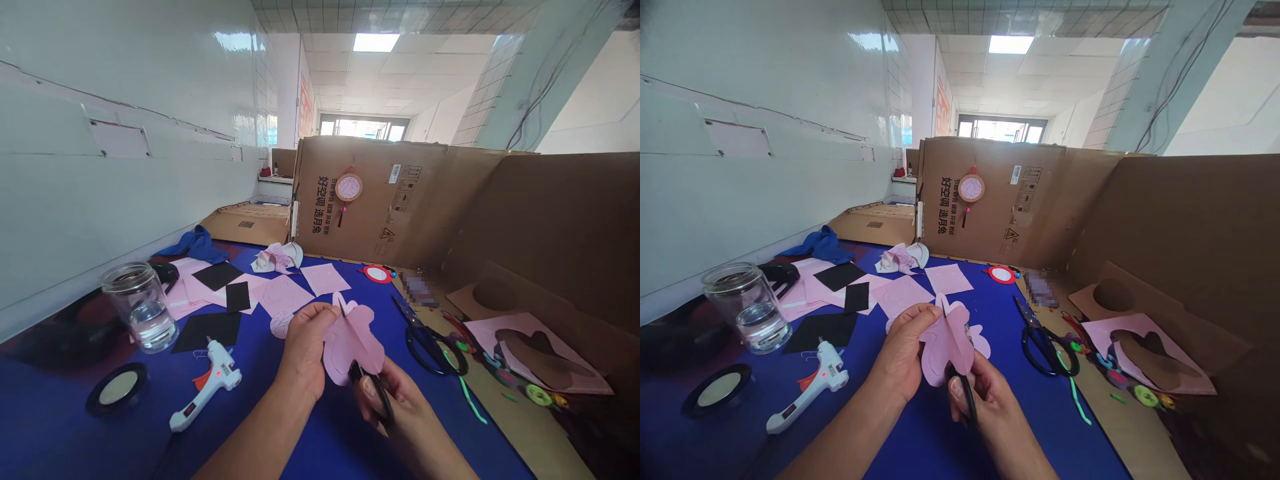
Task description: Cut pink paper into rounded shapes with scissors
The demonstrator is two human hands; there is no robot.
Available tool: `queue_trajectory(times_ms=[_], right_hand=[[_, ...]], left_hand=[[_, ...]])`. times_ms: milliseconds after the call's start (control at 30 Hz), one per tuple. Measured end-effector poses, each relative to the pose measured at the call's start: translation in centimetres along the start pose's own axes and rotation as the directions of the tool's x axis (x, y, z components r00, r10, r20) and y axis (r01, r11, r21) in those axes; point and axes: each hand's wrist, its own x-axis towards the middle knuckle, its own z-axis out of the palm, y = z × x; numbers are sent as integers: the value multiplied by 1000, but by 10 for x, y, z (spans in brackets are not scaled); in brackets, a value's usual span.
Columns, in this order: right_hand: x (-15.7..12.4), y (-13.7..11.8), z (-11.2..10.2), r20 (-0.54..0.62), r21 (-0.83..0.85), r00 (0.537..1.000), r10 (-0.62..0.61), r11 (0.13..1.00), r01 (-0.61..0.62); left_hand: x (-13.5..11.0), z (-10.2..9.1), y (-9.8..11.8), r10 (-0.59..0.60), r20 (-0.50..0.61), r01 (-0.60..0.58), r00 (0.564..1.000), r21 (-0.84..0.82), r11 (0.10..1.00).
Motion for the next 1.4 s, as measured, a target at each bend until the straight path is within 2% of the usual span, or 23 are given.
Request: queue_trajectory(times_ms=[933,1400], right_hand=[[2,3,1,-15,32,1000,-20,999,21],[1,2,3,-26,49,999,-21,999,22]], left_hand=[[-3,2,1,11,-37,-10,999,18,1000],[-3,2,1,9,-15,-9,1000,-5,1000]])
